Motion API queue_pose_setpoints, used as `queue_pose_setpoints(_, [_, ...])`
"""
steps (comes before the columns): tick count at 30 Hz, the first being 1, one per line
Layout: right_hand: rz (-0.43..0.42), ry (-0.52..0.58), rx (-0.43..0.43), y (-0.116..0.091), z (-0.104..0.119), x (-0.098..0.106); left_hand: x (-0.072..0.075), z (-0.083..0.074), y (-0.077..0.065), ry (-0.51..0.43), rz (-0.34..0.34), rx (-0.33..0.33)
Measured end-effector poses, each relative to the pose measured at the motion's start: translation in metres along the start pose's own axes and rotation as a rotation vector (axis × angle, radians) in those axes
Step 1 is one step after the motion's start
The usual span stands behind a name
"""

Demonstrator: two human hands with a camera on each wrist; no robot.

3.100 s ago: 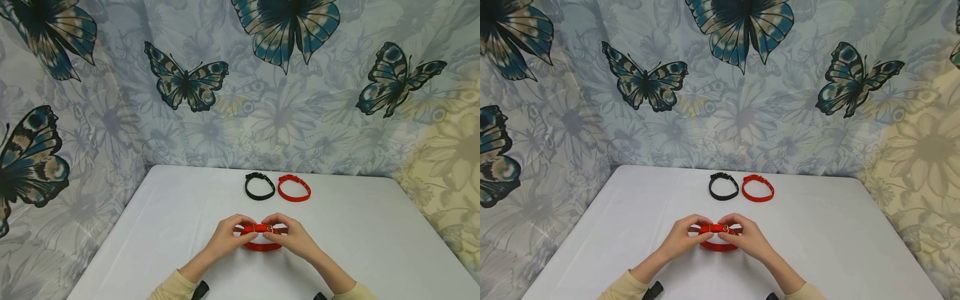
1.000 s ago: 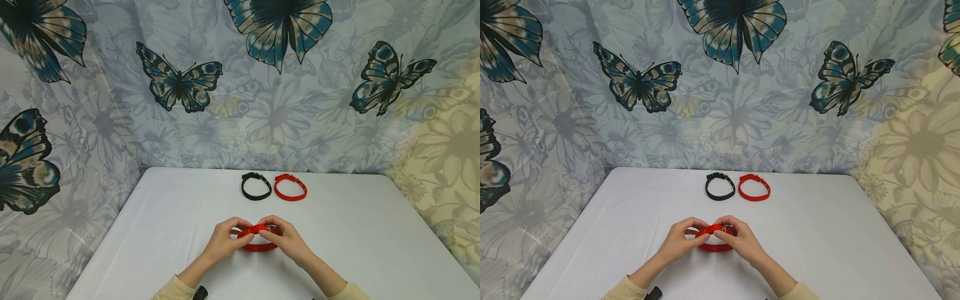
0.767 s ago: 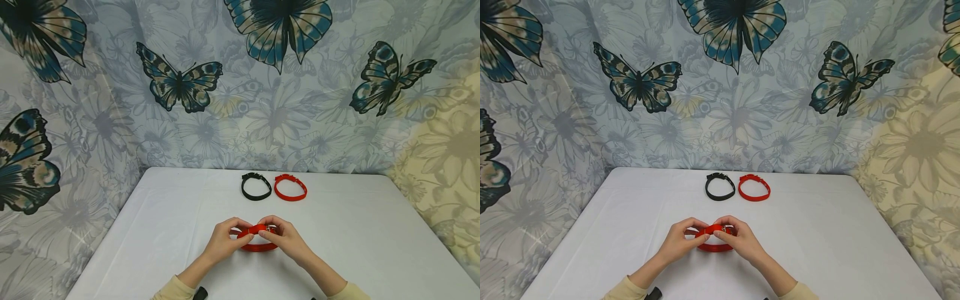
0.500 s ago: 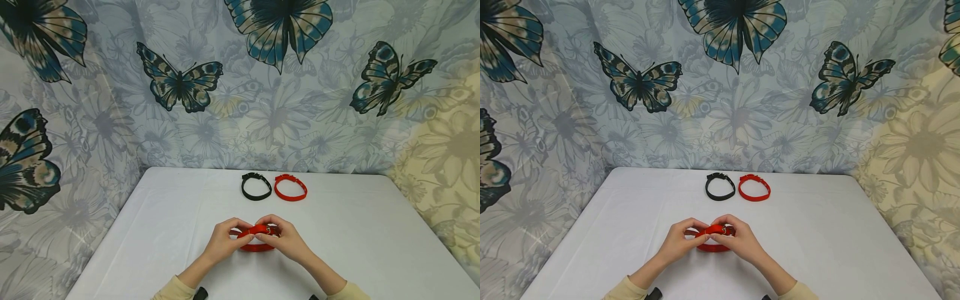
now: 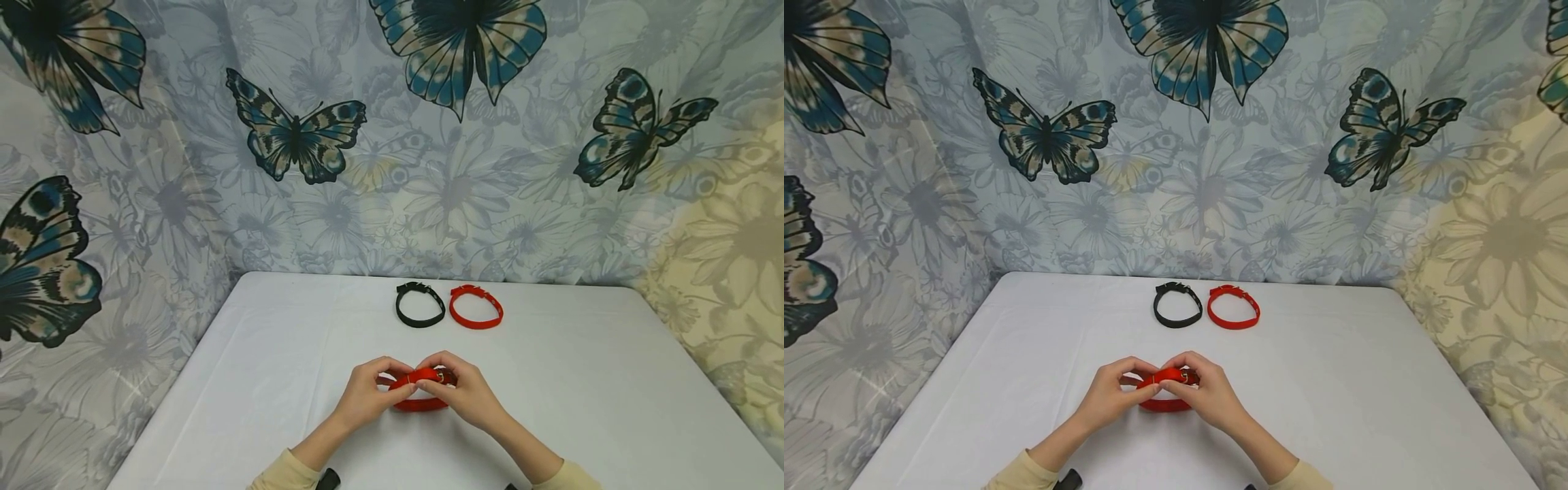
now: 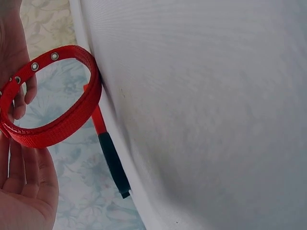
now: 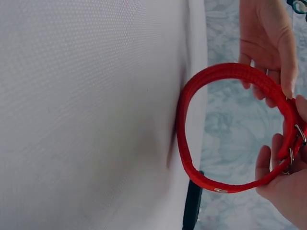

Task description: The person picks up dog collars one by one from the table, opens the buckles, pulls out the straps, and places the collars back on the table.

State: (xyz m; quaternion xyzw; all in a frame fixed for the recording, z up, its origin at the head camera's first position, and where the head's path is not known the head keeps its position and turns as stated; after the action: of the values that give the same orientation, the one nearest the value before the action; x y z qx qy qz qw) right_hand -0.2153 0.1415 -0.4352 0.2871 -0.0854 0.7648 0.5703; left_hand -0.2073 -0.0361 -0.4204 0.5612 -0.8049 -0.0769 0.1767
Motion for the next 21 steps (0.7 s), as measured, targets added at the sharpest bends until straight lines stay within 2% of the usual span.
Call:
queue_pose_setpoints(4, [0.018, 0.036, -0.014, -0.0001, -0.0082, -0.0011, -0.0001, -0.0001, -0.0001, -0.004, 0.002, 0.001])
queue_pose_setpoints(21, [0.08, 0.157, -0.031, 0.0011, -0.0129, -0.0021, 0.0006, 0.0013, 0.0, -0.03, -0.015, 0.026])
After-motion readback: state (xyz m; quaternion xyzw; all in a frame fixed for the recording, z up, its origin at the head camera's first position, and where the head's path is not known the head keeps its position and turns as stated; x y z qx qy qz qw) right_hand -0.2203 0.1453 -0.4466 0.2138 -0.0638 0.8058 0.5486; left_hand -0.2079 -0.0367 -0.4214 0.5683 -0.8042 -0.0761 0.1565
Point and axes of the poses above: each hand's wrist, its own y-axis towards the middle knuckle, its own x-axis out of the back of the hand, z = x × y, the point moved 4 cm from there along y, towards the middle knuckle, and after that the axes turned 8 degrees about -y, right-handed, at the moved point
